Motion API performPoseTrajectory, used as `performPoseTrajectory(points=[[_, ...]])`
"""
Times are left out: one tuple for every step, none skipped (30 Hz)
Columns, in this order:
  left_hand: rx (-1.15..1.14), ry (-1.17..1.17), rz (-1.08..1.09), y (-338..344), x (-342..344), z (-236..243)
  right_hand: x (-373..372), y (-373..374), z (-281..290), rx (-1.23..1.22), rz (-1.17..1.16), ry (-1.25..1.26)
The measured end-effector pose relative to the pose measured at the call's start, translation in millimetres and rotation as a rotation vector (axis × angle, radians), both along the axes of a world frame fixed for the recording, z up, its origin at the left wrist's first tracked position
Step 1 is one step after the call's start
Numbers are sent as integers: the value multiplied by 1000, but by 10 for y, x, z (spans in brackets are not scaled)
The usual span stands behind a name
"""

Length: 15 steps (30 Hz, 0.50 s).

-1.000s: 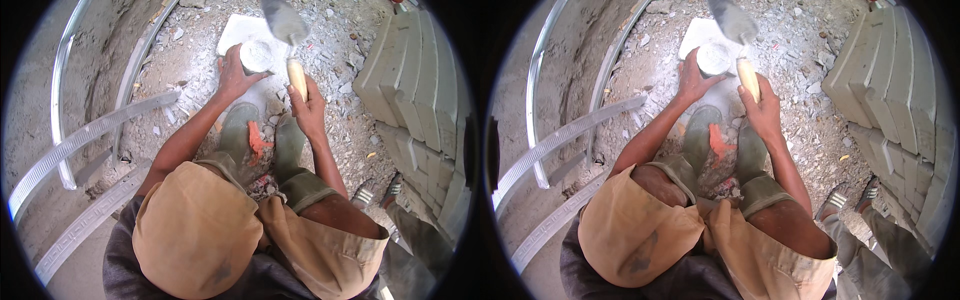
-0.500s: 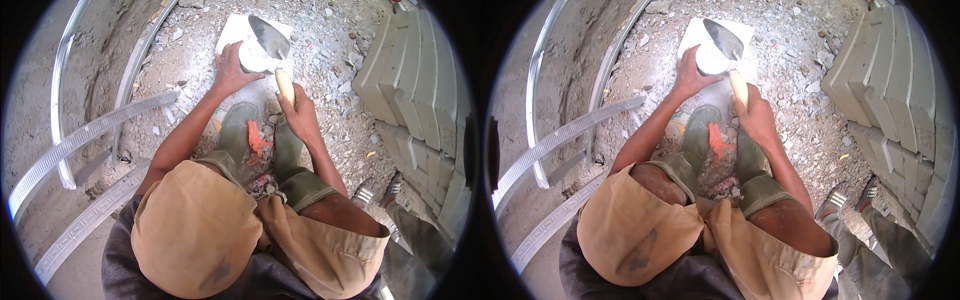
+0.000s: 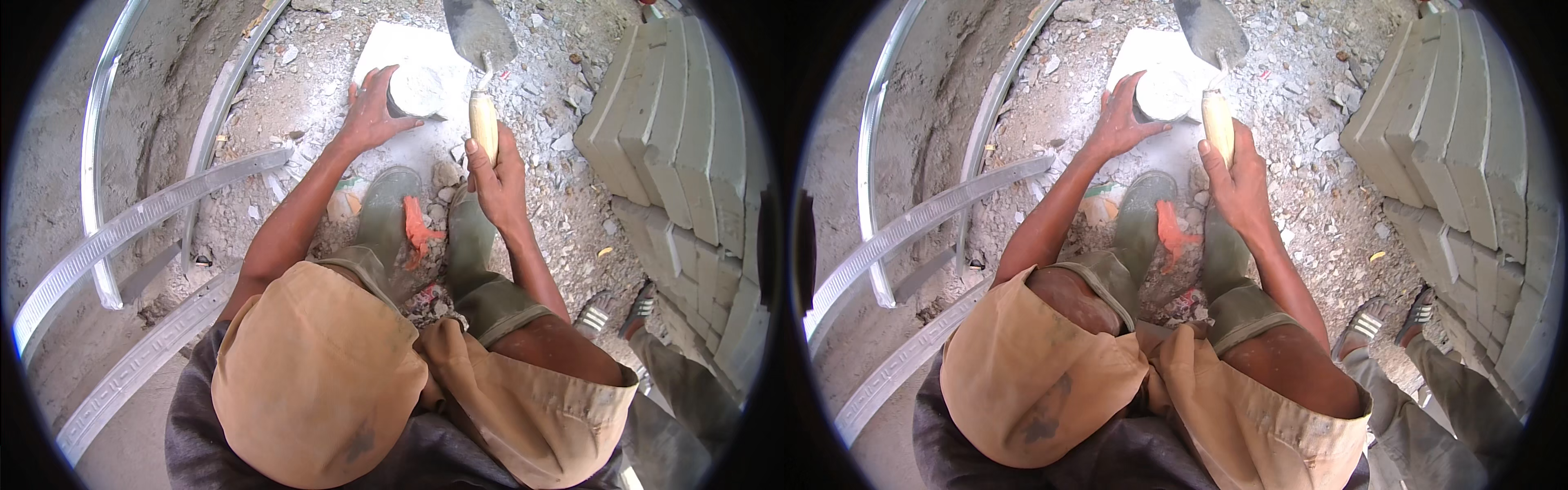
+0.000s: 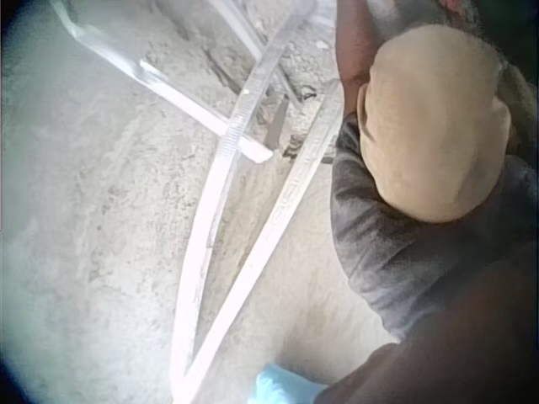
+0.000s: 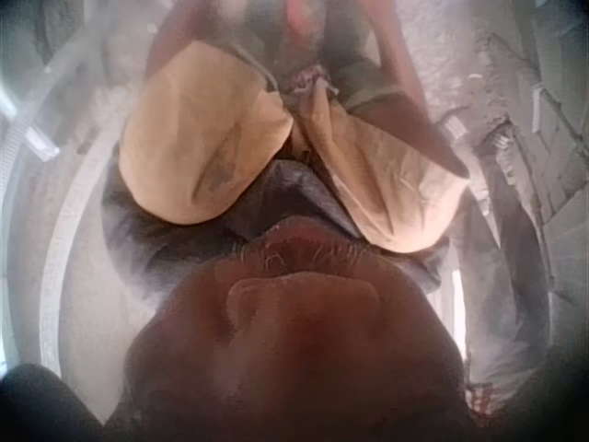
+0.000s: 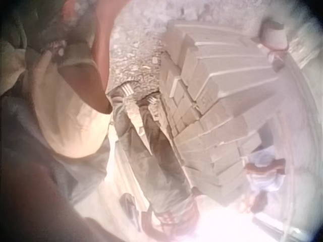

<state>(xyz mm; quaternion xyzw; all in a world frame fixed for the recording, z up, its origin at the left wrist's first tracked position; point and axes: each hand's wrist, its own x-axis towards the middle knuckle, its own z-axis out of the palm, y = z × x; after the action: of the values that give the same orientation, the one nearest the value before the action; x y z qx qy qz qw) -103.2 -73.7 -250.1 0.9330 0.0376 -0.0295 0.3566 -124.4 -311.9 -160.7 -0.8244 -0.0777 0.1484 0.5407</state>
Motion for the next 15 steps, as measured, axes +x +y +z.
performPoseTrajectory(points=[[13, -13, 19, -11, -3, -24, 1, 19, -12, -11, -1, 6], [26, -26, 37, -32, -17, -49, 6, 35, -24, -21, -3, 13], [39, -39, 55, -51, -25, -73, 21, 49, -37, -177, 60, 90], [39, -40, 71, -79, -32, -75, 33, 31, -47, -188, 97, 99], [40, -42, 86, -111, -41, -77, 49, 0, -56, -199, 133, 108], [40, -43, 101, -145, -40, -81, 61, -19, -62, -211, 169, 117], [44, -37, 124, -170, -56, -80, 41, -14, -57, -147, 132, 86], [47, -31, 147, -196, -65, -81, 8, -14, -31, -84, 94, 54], [50, -25, 170, -216, -76, -80, -32, -14, -1, -21, 56, 22], [50, -48, 182, -231, -79, -111, -56, -15, 31, 41, 18, -16], [51, -72, 195, -248, -93, -140, -86, 2, 38, 40, -4, -35], [52, -96, 207, -250, -101, -168, -61, 4, 37, -67, 71, 14], [53, -99, 191, -258, -85, -169, -21, -15, 29, -179, 139, 64], [54, -103, 175, -248, -71, -169, 1, -29, 29, -289, 207, 114], [56, -106, 160, -230, -56, -167, -6, -34, 46, -218, 164, 137]])
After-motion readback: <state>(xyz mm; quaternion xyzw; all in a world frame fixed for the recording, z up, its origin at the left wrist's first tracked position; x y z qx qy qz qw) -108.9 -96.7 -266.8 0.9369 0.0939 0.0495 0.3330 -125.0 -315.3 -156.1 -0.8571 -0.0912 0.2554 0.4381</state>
